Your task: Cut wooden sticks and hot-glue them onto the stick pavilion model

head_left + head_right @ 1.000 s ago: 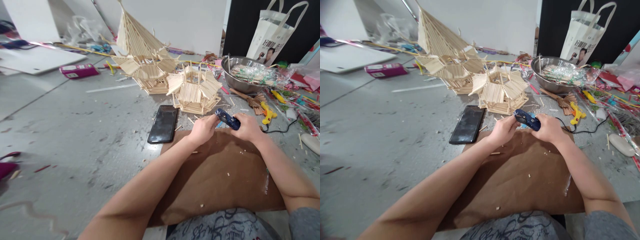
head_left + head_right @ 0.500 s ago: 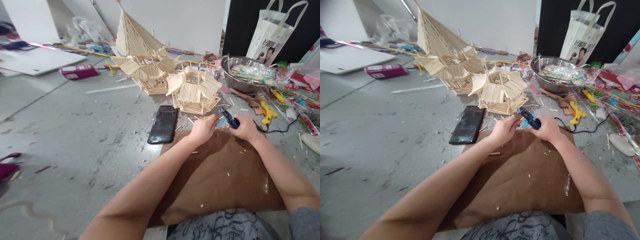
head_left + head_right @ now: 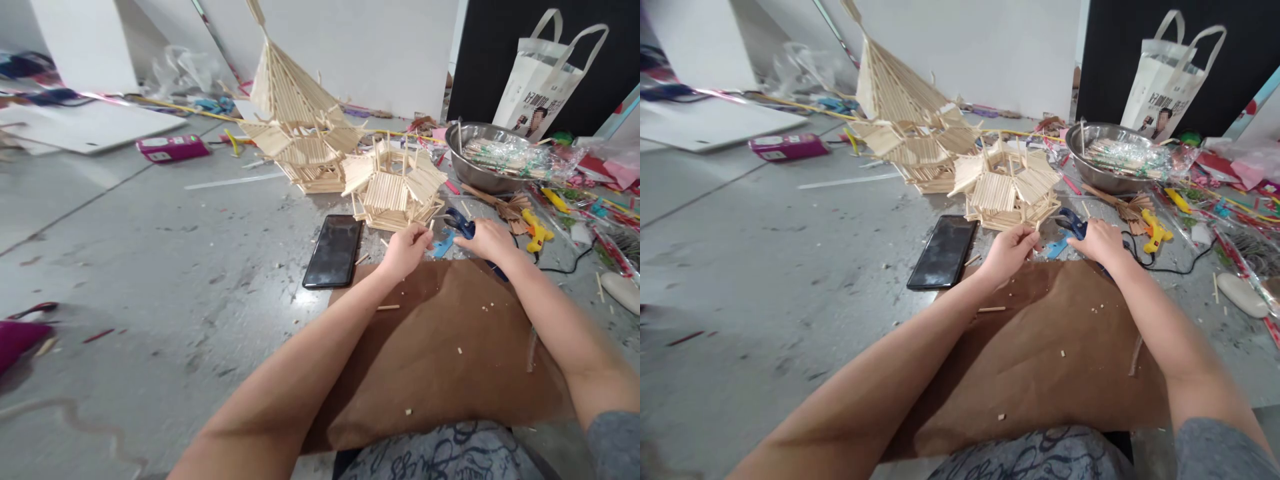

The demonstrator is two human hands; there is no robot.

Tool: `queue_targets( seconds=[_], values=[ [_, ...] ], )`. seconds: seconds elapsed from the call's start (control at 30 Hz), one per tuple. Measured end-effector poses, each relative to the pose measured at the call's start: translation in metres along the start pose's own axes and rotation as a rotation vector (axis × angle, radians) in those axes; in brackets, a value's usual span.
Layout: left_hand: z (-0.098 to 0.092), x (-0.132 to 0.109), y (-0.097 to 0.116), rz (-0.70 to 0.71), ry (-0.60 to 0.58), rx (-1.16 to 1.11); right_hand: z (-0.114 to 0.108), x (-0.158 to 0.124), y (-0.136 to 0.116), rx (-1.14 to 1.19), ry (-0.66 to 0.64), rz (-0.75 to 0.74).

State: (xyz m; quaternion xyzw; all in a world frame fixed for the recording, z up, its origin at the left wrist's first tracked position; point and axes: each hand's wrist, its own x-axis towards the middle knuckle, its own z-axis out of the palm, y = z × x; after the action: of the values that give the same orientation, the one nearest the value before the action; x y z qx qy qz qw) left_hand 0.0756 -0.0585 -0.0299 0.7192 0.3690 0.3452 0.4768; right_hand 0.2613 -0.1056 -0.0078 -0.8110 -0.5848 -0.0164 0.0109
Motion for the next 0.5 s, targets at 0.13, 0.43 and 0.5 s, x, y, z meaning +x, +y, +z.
queue_targets(
  seconds=[0.13, 0.43, 0.5],
  values=[
    [-0.002, 0.004, -0.003, -0.08, 0.023, -0.217, 0.017, 0.013, -0.007, -0.032, -0.035, 0.013],
    [-0.006, 0.004, 0.0, -0.09, 0.068, -0.272, 0.001, 0.002, 0.055, 0.233, 0.179, 0.126],
    [-0.006, 0.004, 0.001, -0.063, 0.079, -0.237, -0.002, -0.005, 0.088, 0.2, 0.185, 0.362]
  ],
)
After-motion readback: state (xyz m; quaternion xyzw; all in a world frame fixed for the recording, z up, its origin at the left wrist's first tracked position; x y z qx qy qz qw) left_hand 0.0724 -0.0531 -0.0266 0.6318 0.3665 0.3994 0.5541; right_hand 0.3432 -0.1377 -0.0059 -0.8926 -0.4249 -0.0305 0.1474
